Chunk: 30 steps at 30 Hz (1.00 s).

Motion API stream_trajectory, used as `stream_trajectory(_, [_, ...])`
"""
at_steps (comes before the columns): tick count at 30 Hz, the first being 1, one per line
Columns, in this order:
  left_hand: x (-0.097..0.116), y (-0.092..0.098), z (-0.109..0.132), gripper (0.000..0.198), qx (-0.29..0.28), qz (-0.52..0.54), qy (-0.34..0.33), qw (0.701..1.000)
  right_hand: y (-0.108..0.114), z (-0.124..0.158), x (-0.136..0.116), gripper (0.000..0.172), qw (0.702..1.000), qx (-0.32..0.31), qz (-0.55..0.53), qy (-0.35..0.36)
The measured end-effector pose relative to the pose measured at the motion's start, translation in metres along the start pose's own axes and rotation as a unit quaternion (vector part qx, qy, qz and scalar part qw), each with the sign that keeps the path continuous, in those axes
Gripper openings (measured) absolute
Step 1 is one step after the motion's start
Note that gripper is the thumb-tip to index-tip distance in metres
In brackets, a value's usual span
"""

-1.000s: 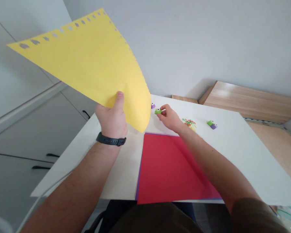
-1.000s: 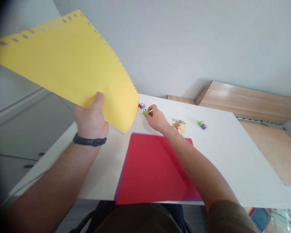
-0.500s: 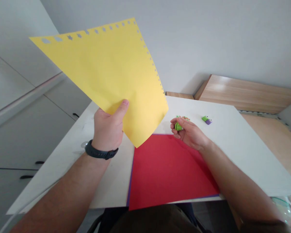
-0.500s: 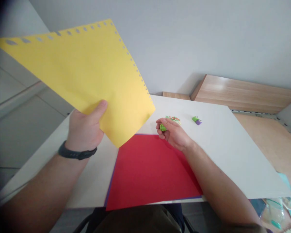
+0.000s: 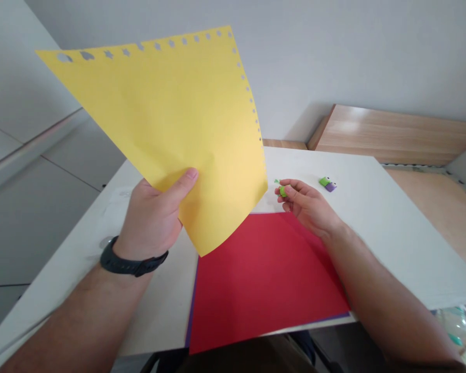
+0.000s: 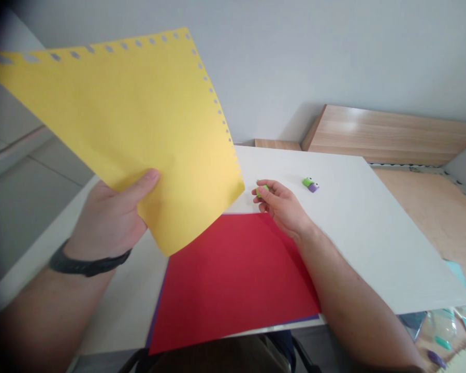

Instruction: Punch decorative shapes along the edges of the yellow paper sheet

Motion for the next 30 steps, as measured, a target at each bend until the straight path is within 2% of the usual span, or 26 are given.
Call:
stream_trajectory(10, [-0.003,-0.009,0.004,0.041,-0.021,0.004,0.040,0.999,0.009,-0.001,-0.008,0.040,0.998,0.006,0.042,0.043])
stream_trajectory(18, [-0.006,-0.010,0.005,0.048,-0.028,0.004,0.044,0.999,0.008,-0.002,-0.003,0.035,0.999,-0.012,0.013,0.032])
stream_trajectory(30, [-0.007,-0.012,0.004,0.046,-0.028,0.000,0.044,0.999,0.007,-0.002,-0.001,0.036,0.998,-0.044,0.024,0.031])
Point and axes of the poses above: each hand's wrist, its own z-axis away from the middle knuckle, its own y-axis out of the back of the hand, x = y × z, the point moved 8 cm from there along -z, towards the middle knuckle, and after that the axes turned 8 degrees about -x, right-handed, at the moved point
